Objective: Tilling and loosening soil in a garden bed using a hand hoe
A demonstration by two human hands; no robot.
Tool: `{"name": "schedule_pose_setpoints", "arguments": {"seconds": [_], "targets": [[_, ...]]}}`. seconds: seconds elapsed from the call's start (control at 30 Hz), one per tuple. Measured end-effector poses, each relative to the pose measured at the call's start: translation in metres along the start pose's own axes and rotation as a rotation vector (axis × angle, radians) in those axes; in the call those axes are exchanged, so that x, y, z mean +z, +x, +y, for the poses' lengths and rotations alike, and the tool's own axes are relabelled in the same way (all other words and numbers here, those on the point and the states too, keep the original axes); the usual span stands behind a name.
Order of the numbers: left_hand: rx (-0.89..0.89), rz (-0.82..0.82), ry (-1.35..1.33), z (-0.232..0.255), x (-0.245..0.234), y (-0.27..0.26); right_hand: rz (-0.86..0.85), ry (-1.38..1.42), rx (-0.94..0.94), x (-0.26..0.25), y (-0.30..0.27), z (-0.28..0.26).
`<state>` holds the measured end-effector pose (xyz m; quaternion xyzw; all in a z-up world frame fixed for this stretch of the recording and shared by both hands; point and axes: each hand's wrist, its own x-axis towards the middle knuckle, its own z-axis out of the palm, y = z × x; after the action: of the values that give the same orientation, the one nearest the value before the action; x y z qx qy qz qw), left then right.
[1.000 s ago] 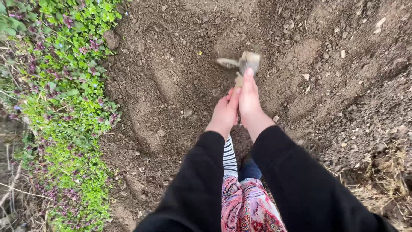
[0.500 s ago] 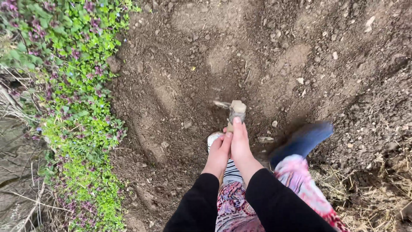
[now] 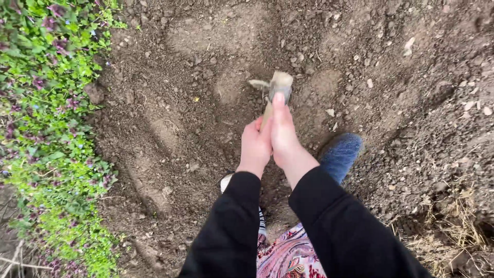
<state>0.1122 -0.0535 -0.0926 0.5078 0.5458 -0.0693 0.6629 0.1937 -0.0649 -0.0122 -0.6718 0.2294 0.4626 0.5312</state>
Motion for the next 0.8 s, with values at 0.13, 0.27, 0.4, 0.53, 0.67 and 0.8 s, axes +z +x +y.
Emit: {"name": "schedule_pose_setpoints", "arguments": {"seconds": [0.13, 0.27, 0.4, 0.53, 0.67, 0.8], "targets": [[-0.007, 0.000, 0.139, 0.013, -0.020, -0.074, 0.017, -0.018, 0.075, -0.011, -0.025, 0.040], [-0.273, 0.018, 0.248, 0.021, -0.030, -0.128, 0.016, 0.060, 0.103, -0.032, -0.031, 0.068], [-0.383, 0.030, 0.316, 0.022, -0.020, -0.133, 0.032, 0.151, 0.128, -0.050, -0.031, 0.088], [-0.332, -0.018, 0.410, 0.051, 0.011, -0.098, 0.042, 0.206, 0.129, -0.058, -0.019, 0.077], [-0.254, -0.053, 0.404, 0.101, 0.054, -0.061, 0.088, 0.219, -0.047, -0.083, 0.027, 0.015], [-0.124, -0.070, 0.403, 0.133, 0.087, -0.027, 0.123, 0.189, -0.178, -0.099, 0.066, -0.031]]}}
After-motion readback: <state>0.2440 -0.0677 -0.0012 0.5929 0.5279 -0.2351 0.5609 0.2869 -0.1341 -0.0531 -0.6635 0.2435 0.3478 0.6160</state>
